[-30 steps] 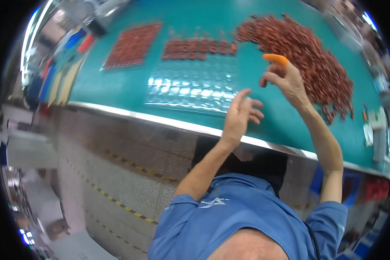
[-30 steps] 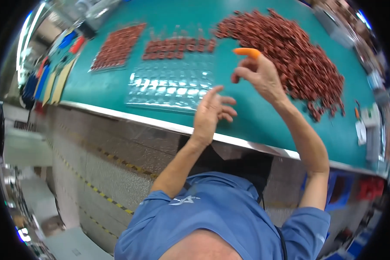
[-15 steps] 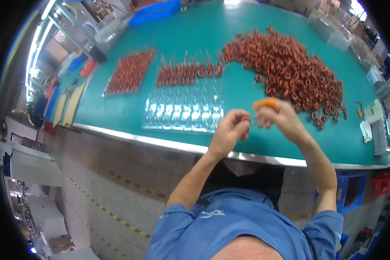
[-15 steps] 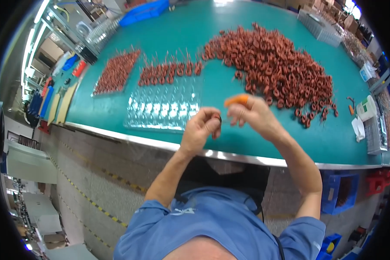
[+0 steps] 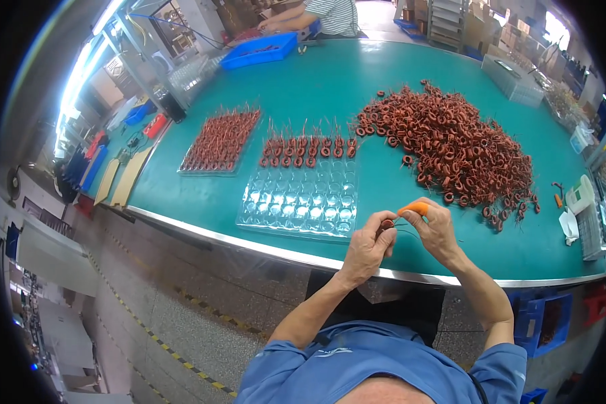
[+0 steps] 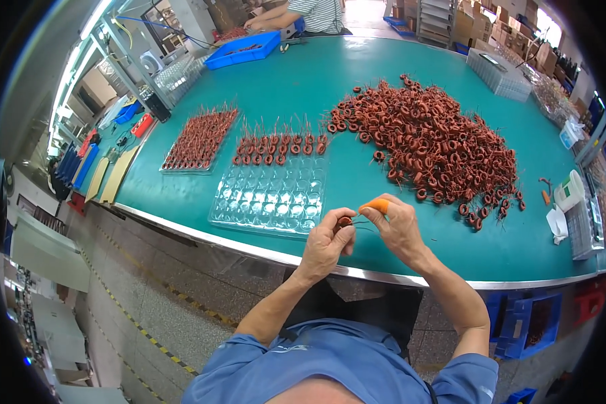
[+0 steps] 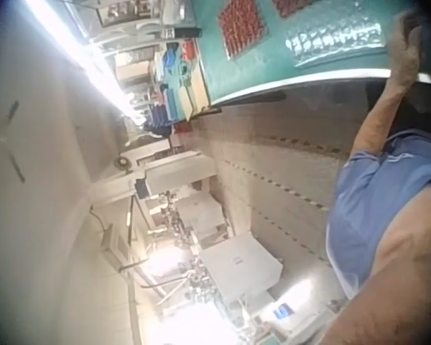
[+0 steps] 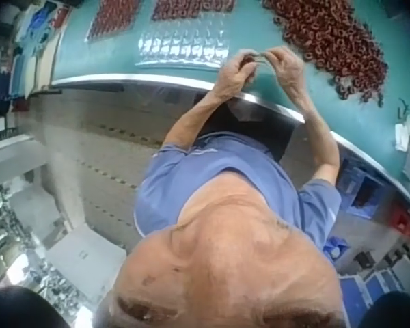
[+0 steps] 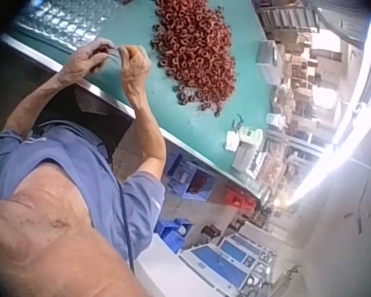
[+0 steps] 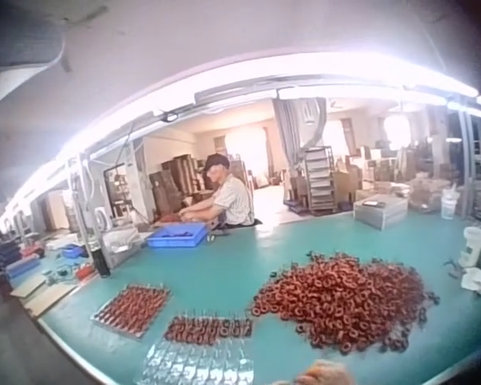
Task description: Manually threading wires through toroid cores and arranging the finished components into plastic trays.
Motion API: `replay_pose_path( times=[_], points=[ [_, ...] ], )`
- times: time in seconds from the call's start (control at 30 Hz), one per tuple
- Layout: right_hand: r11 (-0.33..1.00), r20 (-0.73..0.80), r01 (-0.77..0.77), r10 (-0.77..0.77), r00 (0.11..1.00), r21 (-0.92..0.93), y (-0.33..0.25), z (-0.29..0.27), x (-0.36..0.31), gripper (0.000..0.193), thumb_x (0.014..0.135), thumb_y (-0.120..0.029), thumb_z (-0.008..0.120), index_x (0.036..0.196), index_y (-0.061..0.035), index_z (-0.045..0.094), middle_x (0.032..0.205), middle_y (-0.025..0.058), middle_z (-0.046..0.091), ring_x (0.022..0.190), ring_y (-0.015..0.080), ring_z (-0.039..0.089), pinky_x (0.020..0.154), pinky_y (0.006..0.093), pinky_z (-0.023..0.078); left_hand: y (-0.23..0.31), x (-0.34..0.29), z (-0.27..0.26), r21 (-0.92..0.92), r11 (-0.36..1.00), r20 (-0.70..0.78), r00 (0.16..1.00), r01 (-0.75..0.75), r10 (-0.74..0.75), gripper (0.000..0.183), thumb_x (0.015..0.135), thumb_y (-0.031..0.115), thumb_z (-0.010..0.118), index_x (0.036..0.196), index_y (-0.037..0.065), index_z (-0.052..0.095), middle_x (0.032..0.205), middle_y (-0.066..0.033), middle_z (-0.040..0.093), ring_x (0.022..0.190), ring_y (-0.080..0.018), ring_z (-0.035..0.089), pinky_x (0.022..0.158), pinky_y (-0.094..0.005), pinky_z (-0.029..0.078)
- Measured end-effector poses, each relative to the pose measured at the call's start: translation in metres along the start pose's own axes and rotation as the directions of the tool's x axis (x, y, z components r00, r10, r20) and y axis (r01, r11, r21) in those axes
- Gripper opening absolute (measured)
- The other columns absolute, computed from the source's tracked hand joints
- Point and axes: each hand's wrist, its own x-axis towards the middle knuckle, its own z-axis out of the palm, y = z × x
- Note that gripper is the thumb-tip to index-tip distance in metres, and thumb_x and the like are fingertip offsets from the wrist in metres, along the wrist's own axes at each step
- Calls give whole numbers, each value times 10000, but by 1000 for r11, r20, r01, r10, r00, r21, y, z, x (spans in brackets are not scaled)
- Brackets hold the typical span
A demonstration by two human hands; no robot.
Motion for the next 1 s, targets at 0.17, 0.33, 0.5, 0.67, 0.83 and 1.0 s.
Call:
replay_pose_path(
  times=[0.17, 0.33, 0.5, 0.67, 0.83, 1.0],
  points=[
    [801, -99, 472, -539, 837, -368, -35, 7, -8, 94, 749, -56, 710, 827, -24, 667, 847, 105, 624, 770, 280, 596, 683, 378, 473, -14, 3, 1, 365, 926, -226, 955, -101, 193, 231, 943, 106, 543, 1162, 29, 530, 740, -72, 586, 568, -119, 543, 523, -266, 445],
    [956, 17, -142, 142, 990, 255, -6, -12, -2, 125, 890, -105, 609, 903, -4, 682, 898, 69, 615, 824, 141, 577, 739, 261, 451, -1, 9, -5, -90, 996, -41, 999, 30, -33, 216, 942, 67, 507, 1147, 7, 540, 705, -18, 543, 547, -75, 524, 486, -232, 419],
    [952, -13, -150, 159, 987, 267, 3, -7, 2, 180, 872, -194, 676, 914, -22, 710, 923, 55, 616, 785, 154, 582, 674, 266, 444, 4, 13, -8, -106, 993, 11, 999, 54, -53, 171, 984, 93, 479, 1143, 30, 491, 732, -9, 502, 591, -90, 517, 516, -212, 423],
    [903, -222, 301, -375, 900, -305, -4, 1, -12, 95, 790, -75, 719, 863, -20, 693, 943, 102, 619, 853, 260, 598, 724, 344, 493, -10, 21, 1, 31, 999, -75, 997, 37, -34, 132, 991, 176, 484, 1032, 56, 519, 705, 7, 451, 567, -76, 439, 501, -227, 369],
    [941, -87, -83, 117, 989, 327, -17, 5, -3, 213, 861, -215, 660, 869, -5, 690, 886, 122, 632, 839, 257, 600, 726, 343, 484, 9, -6, 4, -150, 989, -224, 974, -5, -29, 123, 1002, 138, 451, 1063, 31, 452, 745, -30, 440, 583, -95, 408, 497, -219, 346],
    [889, -175, -141, 238, 955, 437, -3, 4, -20, 347, 873, -323, 673, 947, 15, 677, 893, 139, 655, 851, 227, 628, 740, 334, 497, 5, 5, 14, -255, 967, -182, 981, 22, -70, 128, 1015, 178, 447, 1074, 67, 469, 746, -14, 432, 586, -85, 405, 501, -208, 327]
  ],
)
